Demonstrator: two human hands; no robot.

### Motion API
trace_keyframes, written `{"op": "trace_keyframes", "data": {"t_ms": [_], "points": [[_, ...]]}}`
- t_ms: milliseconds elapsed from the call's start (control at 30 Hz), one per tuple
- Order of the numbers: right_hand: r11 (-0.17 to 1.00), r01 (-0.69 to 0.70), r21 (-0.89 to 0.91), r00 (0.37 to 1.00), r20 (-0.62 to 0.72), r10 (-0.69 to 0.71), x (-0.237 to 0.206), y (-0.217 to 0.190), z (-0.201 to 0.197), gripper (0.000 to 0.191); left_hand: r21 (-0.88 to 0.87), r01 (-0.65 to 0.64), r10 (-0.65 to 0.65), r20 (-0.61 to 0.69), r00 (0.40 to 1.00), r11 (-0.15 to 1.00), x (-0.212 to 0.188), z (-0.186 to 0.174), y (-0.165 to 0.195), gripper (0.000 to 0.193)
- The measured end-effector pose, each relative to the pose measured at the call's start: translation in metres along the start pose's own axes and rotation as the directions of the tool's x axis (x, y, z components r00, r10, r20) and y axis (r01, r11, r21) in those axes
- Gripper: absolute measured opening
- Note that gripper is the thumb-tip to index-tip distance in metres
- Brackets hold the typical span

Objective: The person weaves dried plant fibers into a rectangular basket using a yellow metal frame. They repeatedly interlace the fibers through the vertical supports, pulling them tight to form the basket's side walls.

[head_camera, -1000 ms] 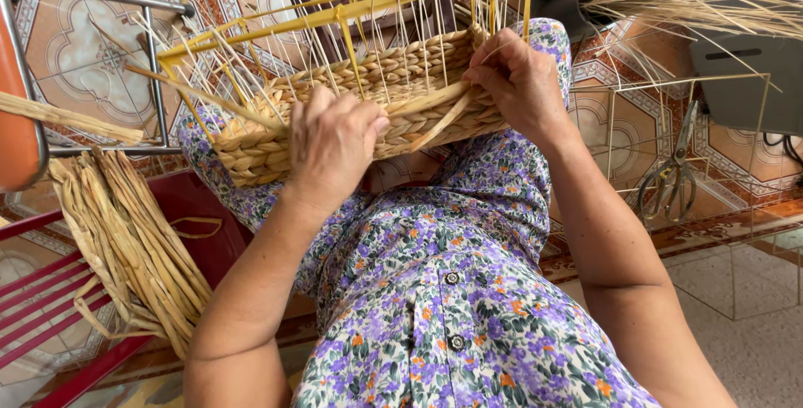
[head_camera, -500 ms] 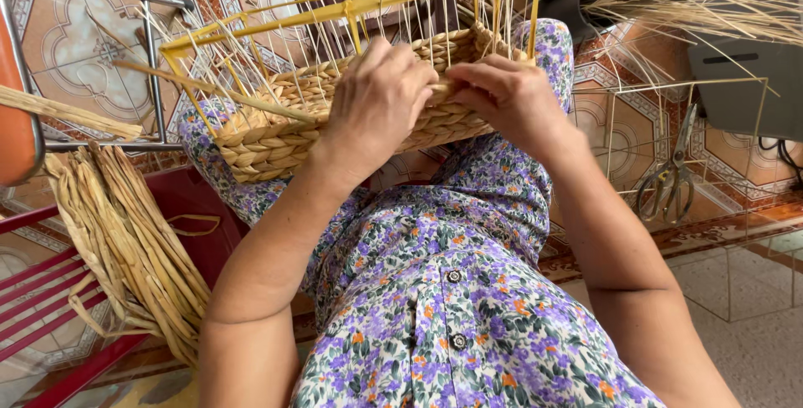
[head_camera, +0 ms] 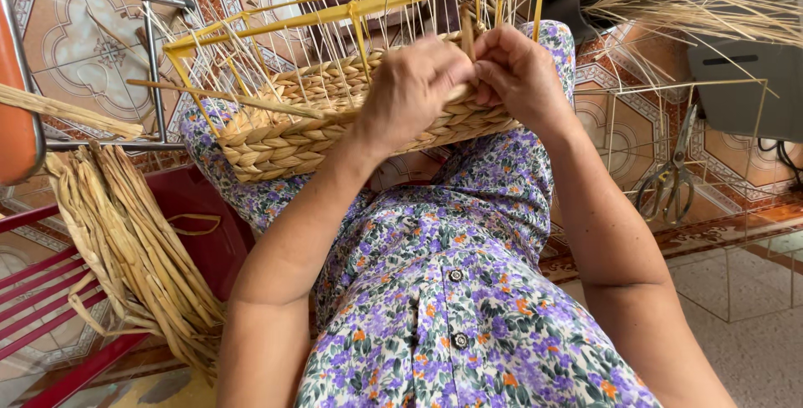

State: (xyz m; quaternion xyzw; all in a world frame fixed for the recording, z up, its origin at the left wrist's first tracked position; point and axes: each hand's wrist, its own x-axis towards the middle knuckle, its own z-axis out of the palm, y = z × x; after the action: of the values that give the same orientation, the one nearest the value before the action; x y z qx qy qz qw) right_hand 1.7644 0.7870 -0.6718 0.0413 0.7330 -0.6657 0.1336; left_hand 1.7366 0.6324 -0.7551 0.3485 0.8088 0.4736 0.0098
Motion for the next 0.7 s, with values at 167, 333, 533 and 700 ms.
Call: {"op": "trace_keyframes", "data": {"t_ms": [167,333,533,700], "points": [[0.767,0.164,-0.62,0.984,0.052,-0.168,0.0,0.006,0.004,0.008,-0.029,0.056,-0.055,0.026,0.998,0.998,-0.031,0.003,0.016,0.008],[0.824,0.265,-0.5,0.964,0.114,-0.241,-0.002,0.012,0.002,0.012,0.534,0.12,-0.157,0.025,0.987,0.837,-0.041,-0.008,0.002,0.028],[0.875,0.238,-0.422,0.951,-0.083,-0.299,-0.005,0.029,0.011,0.012,0.552,0.113,-0.159,0.036,0.987,0.826,-0.059,-0.01,-0.004,0.02],[0.952,0.24,-0.191,0.97,0.009,-0.243,-0.004,0.053,-0.001,0.01,0.435,0.111,-0.169,0.097,0.981,0.894,-0.079,-0.061,0.022,0.021]]}}
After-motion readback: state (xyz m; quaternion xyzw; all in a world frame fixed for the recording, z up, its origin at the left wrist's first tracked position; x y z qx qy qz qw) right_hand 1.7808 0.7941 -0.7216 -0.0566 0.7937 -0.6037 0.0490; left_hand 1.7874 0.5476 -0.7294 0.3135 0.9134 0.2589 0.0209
